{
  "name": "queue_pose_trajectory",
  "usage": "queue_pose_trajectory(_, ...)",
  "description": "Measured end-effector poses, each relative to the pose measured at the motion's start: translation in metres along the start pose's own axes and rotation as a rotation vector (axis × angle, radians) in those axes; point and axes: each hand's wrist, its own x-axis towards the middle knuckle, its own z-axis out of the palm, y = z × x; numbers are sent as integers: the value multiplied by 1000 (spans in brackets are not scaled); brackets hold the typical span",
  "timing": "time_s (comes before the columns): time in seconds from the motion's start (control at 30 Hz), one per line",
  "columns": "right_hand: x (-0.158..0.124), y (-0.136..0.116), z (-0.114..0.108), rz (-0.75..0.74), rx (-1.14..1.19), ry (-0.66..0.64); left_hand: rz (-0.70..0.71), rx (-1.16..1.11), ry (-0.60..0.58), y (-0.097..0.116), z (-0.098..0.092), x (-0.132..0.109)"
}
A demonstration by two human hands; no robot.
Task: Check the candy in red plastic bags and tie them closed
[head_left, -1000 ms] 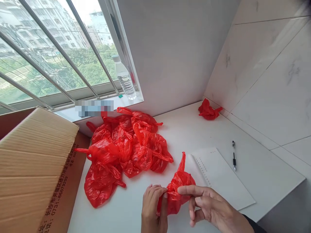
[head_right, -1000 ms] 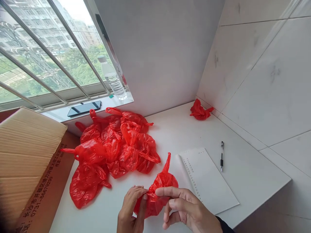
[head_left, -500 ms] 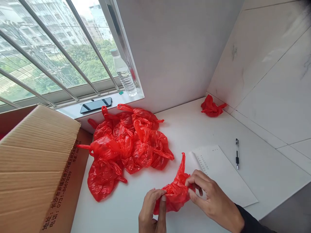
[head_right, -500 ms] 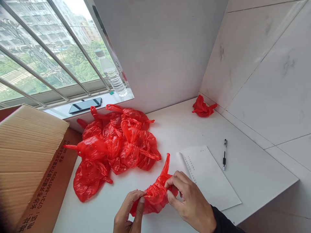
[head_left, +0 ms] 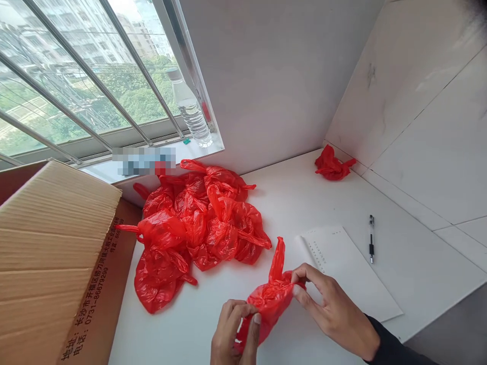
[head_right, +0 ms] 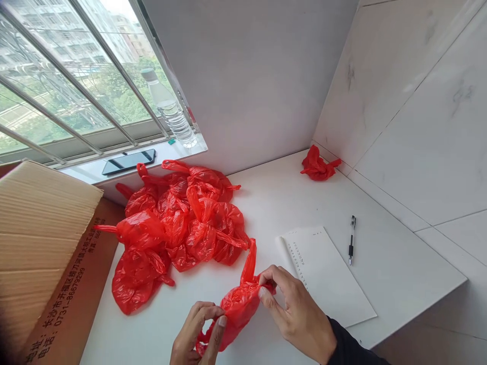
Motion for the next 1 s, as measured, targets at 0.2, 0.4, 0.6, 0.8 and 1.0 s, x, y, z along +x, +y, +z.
queue_pose_trajectory(0.2, 1, -1, -2, -58, -100, 5, -77, 5, -88, 13, -9, 5)
queue_pose_trajectory(0.4, 5, 4, 12, -180, -243, -55, -79, -2, -144, 13, -5, 2)
queue_pose_trajectory(0.6, 5, -1, 11, -160, -203, -51, -110, 45, -194, 10, -10, 3)
queue_pose_trajectory(0.8, 1, -3, 12, -110, -224, -119, -118, 90, -276, 10, 0, -1)
queue_pose_trajectory(1.0, 0, 11, 15, -75, -371, -196, -62, 127, -318, 12, 1, -6)
